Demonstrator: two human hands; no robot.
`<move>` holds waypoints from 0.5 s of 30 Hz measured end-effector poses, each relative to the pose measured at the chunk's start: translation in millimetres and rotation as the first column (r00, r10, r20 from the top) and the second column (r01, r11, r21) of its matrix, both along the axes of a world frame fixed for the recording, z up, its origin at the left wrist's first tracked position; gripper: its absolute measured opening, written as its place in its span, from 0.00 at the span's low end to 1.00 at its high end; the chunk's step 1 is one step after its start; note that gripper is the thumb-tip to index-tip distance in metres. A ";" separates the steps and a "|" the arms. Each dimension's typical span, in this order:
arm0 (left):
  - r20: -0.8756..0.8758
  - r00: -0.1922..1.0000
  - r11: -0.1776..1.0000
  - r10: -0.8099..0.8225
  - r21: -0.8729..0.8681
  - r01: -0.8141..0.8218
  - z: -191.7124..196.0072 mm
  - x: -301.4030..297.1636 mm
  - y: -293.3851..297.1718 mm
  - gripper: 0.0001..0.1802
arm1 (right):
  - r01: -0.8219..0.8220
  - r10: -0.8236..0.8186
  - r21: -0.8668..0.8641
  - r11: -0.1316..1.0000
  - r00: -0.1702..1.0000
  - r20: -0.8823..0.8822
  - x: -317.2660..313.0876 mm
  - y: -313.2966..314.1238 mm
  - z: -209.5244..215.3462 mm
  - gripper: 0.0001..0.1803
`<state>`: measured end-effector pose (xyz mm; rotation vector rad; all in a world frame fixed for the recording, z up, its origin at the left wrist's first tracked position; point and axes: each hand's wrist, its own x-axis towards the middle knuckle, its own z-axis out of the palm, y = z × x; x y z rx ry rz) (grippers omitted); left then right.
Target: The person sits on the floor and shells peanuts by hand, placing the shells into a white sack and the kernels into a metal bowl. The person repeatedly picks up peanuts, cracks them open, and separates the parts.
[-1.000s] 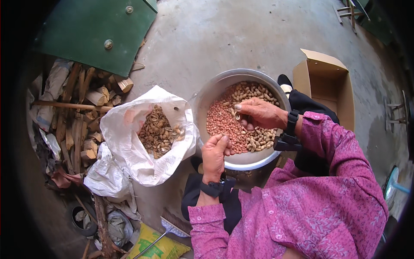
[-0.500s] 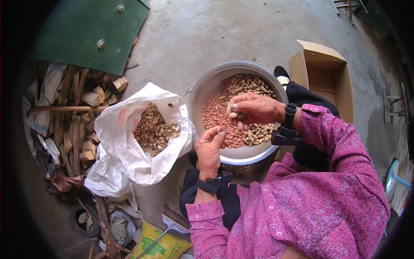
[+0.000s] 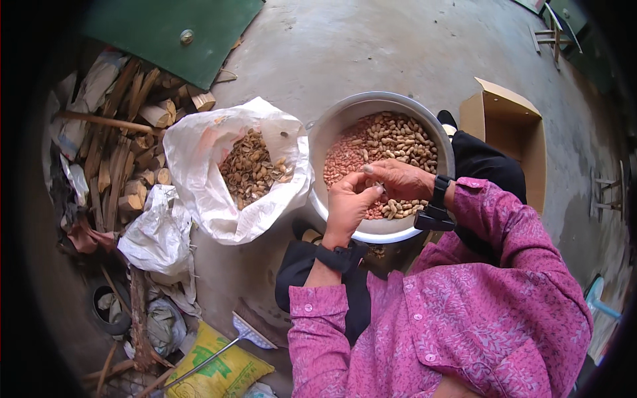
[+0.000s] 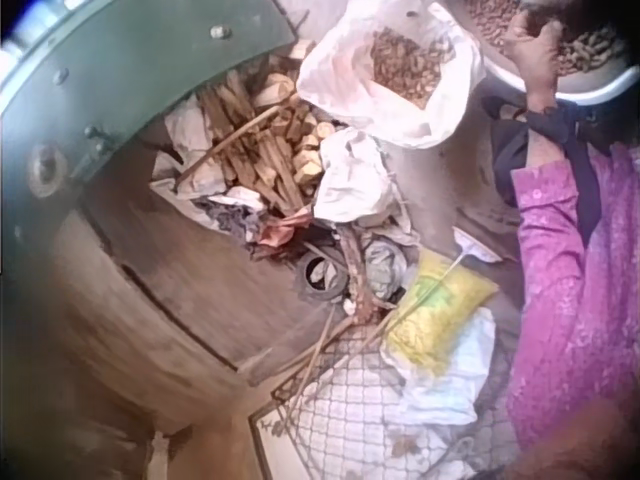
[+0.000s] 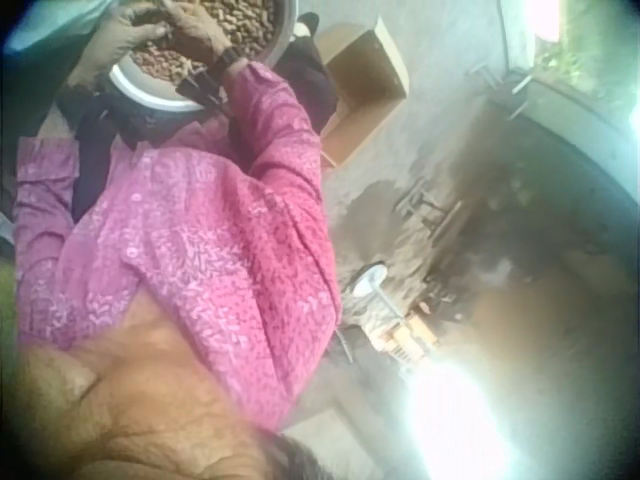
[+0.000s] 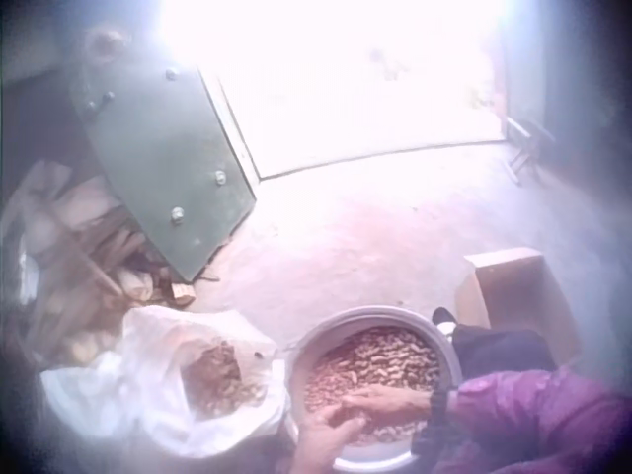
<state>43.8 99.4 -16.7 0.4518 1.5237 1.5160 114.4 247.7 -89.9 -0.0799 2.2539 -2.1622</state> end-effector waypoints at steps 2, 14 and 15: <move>0.030 0.999 0.998 0.014 0.055 -0.016 1.8 -2.5 -5.5 0.11 | 0.075 -0.041 -0.237 0.969 0.988 0.146 1.2 -5.1 -12.2 0.18; 0.046 0.987 0.983 0.154 0.093 -0.157 15.6 -15.7 -44.6 0.12 | 0.219 -0.046 -0.464 0.858 0.933 0.356 -5.2 -28.4 14.2 0.12; 0.104 0.975 0.963 0.199 0.162 -0.213 18.0 -19.7 -51.5 0.11 | 0.325 -0.017 -0.583 0.745 0.882 0.470 -6.1 -31.2 18.2 0.11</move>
